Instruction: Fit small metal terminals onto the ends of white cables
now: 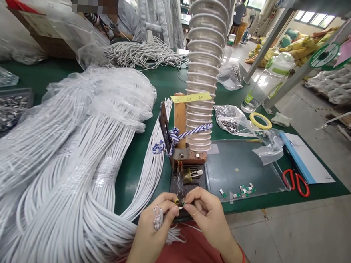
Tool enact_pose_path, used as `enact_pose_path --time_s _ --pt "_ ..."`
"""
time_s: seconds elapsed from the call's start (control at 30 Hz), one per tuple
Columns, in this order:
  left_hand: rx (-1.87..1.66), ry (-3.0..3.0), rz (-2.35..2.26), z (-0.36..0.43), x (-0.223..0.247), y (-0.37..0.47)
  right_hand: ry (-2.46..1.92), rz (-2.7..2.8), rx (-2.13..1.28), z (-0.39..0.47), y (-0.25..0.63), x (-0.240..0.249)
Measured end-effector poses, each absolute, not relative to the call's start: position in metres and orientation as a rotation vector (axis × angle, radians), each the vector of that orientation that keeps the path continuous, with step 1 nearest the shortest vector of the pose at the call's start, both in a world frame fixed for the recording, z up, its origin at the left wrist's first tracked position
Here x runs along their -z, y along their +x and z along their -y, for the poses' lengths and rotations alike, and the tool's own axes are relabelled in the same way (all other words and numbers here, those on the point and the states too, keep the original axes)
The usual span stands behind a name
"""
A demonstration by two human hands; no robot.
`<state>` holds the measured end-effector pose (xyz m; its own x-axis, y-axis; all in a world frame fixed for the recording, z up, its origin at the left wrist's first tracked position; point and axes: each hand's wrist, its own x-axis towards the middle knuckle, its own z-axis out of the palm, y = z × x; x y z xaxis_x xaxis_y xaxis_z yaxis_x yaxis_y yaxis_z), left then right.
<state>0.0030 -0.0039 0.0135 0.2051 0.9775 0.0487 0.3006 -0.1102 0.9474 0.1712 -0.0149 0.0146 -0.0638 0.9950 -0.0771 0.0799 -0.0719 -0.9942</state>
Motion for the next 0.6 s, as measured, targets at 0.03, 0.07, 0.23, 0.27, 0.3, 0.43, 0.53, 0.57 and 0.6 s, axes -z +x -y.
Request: enact_pose_path --time_s 0.03,0.07,0.23,0.27,0.3,0.43,0.53,0.57,0.6 --pt "-0.976 1.6 -1.244 0.0038 -0.0156 0.0043 -1.272 1.266 -1.268 0.0154 0.1713 -0.0139" --pt "-0.996 1.612 -1.243 0.0038 -0.0175 0.0053 -1.246 1.251 -1.257 0.0161 0.1714 -0.0137" --pt "-1.083 1.596 -1.277 0.0035 -0.0224 0.0066 -1.059 1.22 -1.21 0.0208 0.1738 -0.0168" --pt "-1.101 1.599 -1.287 0.0032 -0.0229 0.0064 -1.041 1.222 -1.199 0.0216 0.1745 -0.0174" --pt "-1.118 1.606 -1.297 0.0028 -0.0234 0.0063 -1.033 1.228 -1.189 0.0223 0.1751 -0.0178" --pt "-1.138 1.638 -1.301 0.0005 -0.0253 0.0056 -1.032 1.267 -1.165 0.0238 0.1757 -0.0167" --pt "-1.123 1.64 -1.292 -0.0008 -0.0254 0.0053 -1.125 1.302 -1.131 0.023 0.1719 -0.015" --pt "-1.118 1.638 -1.29 -0.0009 -0.0253 0.0054 -1.165 1.321 -1.104 0.0224 0.1697 -0.0148" --pt "-1.116 1.638 -1.285 -0.0009 -0.0253 0.0057 -1.192 1.342 -1.069 0.0216 0.167 -0.0149"
